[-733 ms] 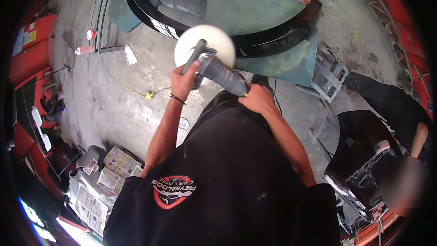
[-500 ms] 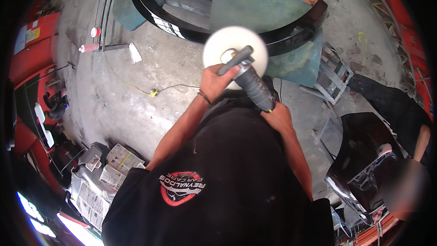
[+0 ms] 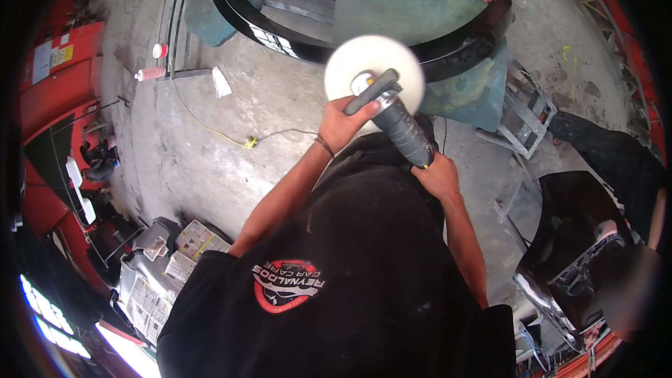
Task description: The person uses a rotary polisher to buff a black car bumper resting on a metal stand. They apply a pink polishing compound from a bottle to the bumper surface and continue polishing with the machine.
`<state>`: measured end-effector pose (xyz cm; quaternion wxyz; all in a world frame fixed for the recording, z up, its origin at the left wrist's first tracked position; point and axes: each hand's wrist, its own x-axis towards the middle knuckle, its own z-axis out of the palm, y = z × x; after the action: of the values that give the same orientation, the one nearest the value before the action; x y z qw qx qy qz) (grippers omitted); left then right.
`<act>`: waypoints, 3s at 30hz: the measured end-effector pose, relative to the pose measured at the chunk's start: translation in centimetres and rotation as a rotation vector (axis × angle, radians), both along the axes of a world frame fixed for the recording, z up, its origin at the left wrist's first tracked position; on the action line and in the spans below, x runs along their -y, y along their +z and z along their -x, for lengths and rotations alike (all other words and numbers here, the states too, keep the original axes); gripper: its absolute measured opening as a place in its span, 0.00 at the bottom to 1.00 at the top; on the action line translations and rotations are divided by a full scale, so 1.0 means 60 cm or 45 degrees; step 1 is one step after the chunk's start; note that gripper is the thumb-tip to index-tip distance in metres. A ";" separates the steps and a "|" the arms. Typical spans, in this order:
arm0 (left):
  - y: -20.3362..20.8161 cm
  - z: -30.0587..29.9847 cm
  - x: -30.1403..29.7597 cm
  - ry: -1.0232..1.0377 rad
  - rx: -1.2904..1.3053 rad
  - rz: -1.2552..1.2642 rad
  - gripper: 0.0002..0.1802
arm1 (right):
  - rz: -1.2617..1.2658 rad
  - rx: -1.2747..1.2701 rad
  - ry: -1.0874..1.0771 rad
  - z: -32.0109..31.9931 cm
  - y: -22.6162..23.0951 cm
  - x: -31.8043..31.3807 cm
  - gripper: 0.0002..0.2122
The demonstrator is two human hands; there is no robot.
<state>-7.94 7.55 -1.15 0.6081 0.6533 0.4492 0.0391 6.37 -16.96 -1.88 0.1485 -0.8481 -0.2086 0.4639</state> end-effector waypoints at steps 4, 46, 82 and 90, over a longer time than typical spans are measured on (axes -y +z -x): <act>-0.013 0.068 -0.032 0.176 -0.007 -0.009 0.24 | 0.011 0.063 0.176 0.031 -0.021 -0.067 0.23; -0.025 0.106 0.080 0.296 -0.048 0.104 0.28 | 0.129 0.129 0.352 0.026 -0.012 0.015 0.24; 0.054 -0.475 0.091 -0.545 -0.148 -0.291 0.28 | -0.110 -0.344 -0.620 -0.292 0.022 0.171 0.10; 0.044 -0.504 0.093 -0.445 -0.131 -0.282 0.29 | -0.058 -0.384 -0.610 -0.339 0.045 0.152 0.09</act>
<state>22.31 1.98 1.47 0.5063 0.7854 0.3523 -0.0512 26.70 -26.07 0.80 0.3023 -0.7910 0.0118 0.5318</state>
